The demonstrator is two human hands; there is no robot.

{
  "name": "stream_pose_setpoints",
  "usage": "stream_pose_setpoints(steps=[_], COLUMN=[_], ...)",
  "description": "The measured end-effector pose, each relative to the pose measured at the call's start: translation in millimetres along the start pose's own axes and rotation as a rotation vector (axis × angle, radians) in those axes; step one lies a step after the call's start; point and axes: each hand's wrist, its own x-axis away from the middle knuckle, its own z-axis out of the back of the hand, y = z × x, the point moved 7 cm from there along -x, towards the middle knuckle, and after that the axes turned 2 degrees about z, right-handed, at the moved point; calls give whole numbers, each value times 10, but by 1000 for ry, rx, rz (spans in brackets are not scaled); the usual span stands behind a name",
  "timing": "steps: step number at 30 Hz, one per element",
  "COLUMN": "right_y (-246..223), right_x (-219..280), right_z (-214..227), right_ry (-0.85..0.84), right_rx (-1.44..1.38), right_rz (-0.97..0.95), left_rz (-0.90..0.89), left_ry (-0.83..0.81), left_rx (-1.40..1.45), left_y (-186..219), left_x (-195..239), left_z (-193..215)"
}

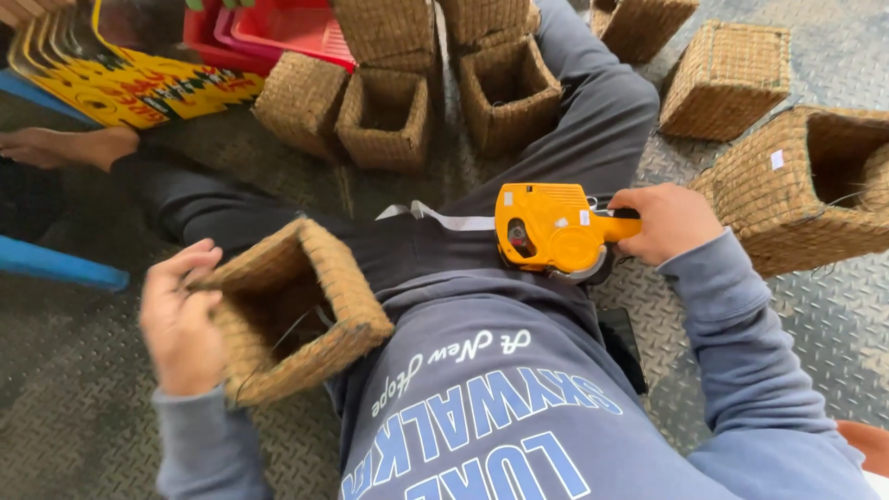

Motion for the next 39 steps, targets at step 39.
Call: stream_pose_setpoints(steps=[39], right_y=[-1369], right_x=[78], right_z=[535], right_ry=[625], right_rx=[-1605], right_rz=[318], left_rz=[-213], left_ry=[-442], left_rx=[-352], left_y=[884], left_x=[476], left_z=[-394])
